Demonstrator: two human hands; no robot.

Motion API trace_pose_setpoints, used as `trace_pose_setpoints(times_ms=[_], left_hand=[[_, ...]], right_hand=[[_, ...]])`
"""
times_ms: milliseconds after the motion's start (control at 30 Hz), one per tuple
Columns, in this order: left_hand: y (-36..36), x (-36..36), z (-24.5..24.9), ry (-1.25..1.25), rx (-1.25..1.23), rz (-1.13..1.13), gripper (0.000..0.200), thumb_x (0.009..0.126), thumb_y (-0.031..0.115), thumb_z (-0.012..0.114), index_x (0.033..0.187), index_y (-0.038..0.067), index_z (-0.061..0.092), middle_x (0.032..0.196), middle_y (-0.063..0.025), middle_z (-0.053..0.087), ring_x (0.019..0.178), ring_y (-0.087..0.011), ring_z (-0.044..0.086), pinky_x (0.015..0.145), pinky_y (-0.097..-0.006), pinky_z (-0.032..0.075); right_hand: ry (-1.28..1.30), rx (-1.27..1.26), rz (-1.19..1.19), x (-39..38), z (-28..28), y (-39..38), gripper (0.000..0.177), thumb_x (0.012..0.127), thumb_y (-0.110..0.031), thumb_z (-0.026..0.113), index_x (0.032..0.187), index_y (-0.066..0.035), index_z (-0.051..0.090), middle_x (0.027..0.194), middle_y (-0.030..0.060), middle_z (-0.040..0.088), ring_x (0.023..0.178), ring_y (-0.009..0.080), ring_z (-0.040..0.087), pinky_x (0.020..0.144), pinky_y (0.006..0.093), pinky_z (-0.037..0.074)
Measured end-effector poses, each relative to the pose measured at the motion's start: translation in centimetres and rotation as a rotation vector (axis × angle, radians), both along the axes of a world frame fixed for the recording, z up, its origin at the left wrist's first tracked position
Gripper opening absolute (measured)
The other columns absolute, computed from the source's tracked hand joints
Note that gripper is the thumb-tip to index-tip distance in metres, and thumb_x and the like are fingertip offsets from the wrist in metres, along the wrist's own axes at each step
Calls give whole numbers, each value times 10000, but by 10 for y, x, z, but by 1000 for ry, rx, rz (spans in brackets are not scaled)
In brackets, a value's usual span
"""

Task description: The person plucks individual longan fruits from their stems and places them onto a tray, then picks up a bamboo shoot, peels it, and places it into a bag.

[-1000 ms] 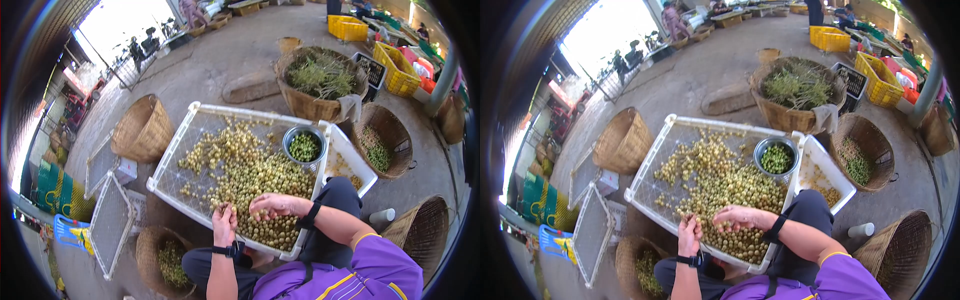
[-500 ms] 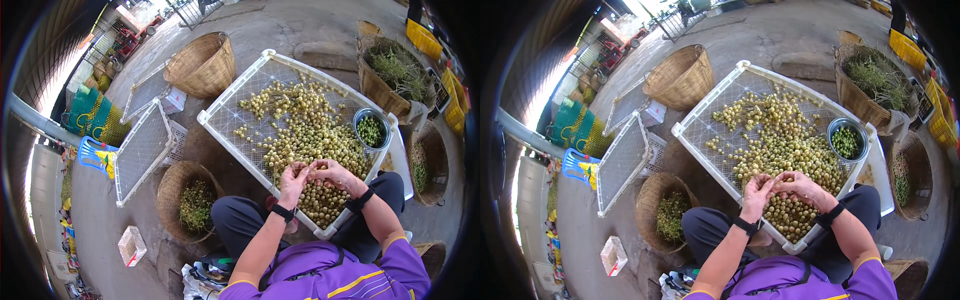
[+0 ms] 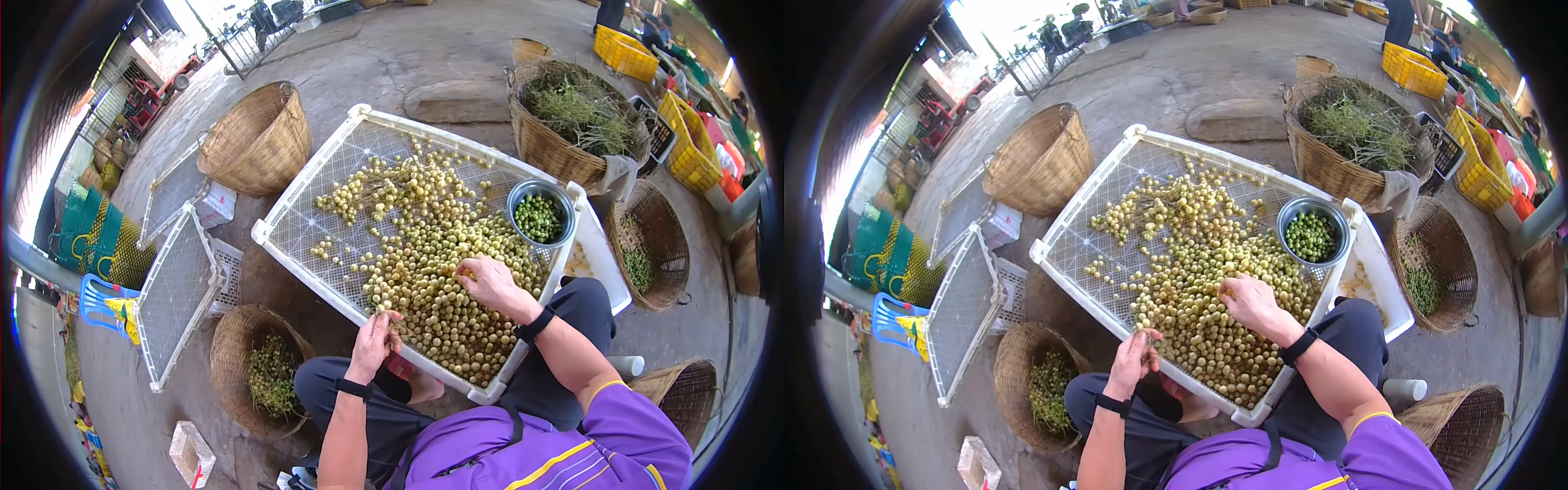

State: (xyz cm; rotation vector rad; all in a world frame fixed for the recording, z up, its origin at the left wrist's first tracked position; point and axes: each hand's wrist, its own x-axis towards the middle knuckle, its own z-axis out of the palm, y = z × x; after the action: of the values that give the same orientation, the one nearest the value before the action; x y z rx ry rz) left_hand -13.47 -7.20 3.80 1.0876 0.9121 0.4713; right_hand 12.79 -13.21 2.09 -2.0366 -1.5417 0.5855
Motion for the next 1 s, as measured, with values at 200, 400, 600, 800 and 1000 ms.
trace_pose_setpoints(times_ms=[200, 400, 600, 800, 1000], left_hand=[[-15, 12, -13, 64, 142, -137, 284, 967, 257, 386, 981, 34, 562, 651, -15, 554, 490, -69, 499, 470, -217, 406], [-28, 33, -4, 292, 366, -375, 282, 957, 236, 406, 924, 16, 579, 667, -12, 556, 517, -82, 497, 505, -232, 423], [-30, 36, -6, 258, 241, -469, 327, 946, 279, 418, 865, 22, 602, 622, -39, 558, 516, -101, 519, 502, -267, 415], [-30, 31, -13, 216, 96, -503, 351, 945, 319, 421, 827, 32, 584, 567, 18, 457, 456, -63, 436, 386, -220, 384], [-37, 31, -28, 182, 163, -380, 320, 952, 290, 424, 742, 59, 497, 587, 31, 422, 502, -51, 374, 444, -208, 315]], right_hand=[[-161, 169, -28, -2, 3, -4, 170, 778, -176, 588, 917, -99, 649, 968, 110, 590, 823, 295, 597, 684, 407, 481], [653, -218, 270, -30, 18, -5, 353, 875, -362, 540, 1028, -55, 623, 815, 77, 646, 702, 131, 596, 629, 282, 486], [910, -239, 526, -32, 14, -8, 279, 915, -247, 511, 1112, -69, 594, 841, 37, 629, 647, 86, 553, 602, 245, 474], [641, -137, 551, -34, 20, -13, 229, 796, -107, 590, 1014, -61, 644, 740, 93, 640, 614, 145, 589, 592, 281, 479], [869, -288, 339, -35, 15, -12, 198, 796, -138, 640, 961, -29, 658, 753, 59, 645, 626, 96, 589, 547, 243, 496]])
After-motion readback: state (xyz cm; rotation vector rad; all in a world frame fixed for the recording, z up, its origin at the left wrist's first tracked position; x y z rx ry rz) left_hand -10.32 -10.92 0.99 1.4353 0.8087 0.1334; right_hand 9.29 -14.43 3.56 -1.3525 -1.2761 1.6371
